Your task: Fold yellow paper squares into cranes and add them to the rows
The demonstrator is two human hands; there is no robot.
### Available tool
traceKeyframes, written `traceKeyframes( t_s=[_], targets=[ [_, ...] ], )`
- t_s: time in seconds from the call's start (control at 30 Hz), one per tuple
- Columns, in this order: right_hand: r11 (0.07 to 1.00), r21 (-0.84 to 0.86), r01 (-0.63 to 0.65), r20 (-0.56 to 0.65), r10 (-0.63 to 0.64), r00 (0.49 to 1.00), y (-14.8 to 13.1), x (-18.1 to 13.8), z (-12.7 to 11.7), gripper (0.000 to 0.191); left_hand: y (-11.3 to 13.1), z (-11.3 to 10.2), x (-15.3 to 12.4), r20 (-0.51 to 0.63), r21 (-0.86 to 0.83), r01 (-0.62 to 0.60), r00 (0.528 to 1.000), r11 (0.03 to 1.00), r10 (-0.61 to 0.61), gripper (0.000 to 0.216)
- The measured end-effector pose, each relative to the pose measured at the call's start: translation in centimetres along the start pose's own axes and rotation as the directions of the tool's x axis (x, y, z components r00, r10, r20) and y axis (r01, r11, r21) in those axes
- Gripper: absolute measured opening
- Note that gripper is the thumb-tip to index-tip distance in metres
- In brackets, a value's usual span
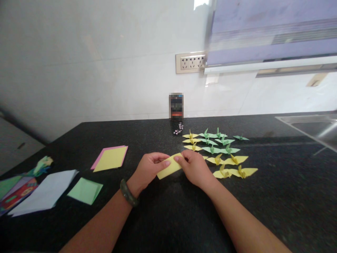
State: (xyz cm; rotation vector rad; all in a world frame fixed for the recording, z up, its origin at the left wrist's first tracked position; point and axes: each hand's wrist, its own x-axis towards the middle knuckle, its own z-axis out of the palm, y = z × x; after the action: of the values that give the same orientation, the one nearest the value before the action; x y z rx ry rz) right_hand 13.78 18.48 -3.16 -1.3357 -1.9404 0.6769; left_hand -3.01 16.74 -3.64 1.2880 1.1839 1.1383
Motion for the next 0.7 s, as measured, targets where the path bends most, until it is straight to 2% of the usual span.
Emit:
traceKeyframes(
  t_s=[0.13, 0.23, 0.33, 0.4, 0.47, 0.57, 0.7],
  targets=[
    [1.000, 0.020, 0.024, 0.037, -0.025, 0.999, -0.1, -0.2, 0.2, 0.035, -0.1, 0.0, -0.2, 0.006, 0.152, -0.070, 0.998, 0.986, 0.070, 0.018],
    [0.998, 0.062, 0.016, 0.042, -0.019, 0.999, -0.2, -0.2, 0.2, 0.036, -0.2, 0.1, -0.3, 0.002, 0.199, -0.084, 0.996, 0.976, 0.086, 0.019],
    [0.971, 0.233, -0.062, 0.078, 0.045, 0.996, -0.5, -0.2, 0.2, 0.030, -0.2, 0.3, -0.3, -0.018, 0.062, 0.018, 1.000, 0.998, -0.017, 0.019],
    [0.900, 0.405, -0.162, 0.130, 0.118, 0.984, -0.8, -0.3, 0.3, 0.025, -0.2, 0.5, -0.3, -0.035, -0.113, 0.101, 0.994, 0.988, -0.105, 0.021],
    [0.812, 0.529, -0.247, 0.178, 0.179, 0.968, -1.1, -0.5, 0.7, 0.030, -0.2, 0.7, -0.3, -0.047, -0.263, 0.141, 0.986, 0.954, -0.158, 0.021],
    [0.766, 0.571, -0.295, 0.231, 0.195, 0.953, -1.5, -0.8, 1.4, 0.032, -0.3, 0.9, -0.3, -0.054, -0.377, 0.153, 0.981, 0.914, -0.187, 0.021],
    [0.733, 0.598, -0.324, 0.247, 0.216, 0.945, -1.6, -1.2, 2.4, 0.024, -0.3, 1.1, -0.4, -0.031, -0.431, 0.180, 0.976, 0.884, -0.214, 0.020]
  ],
)
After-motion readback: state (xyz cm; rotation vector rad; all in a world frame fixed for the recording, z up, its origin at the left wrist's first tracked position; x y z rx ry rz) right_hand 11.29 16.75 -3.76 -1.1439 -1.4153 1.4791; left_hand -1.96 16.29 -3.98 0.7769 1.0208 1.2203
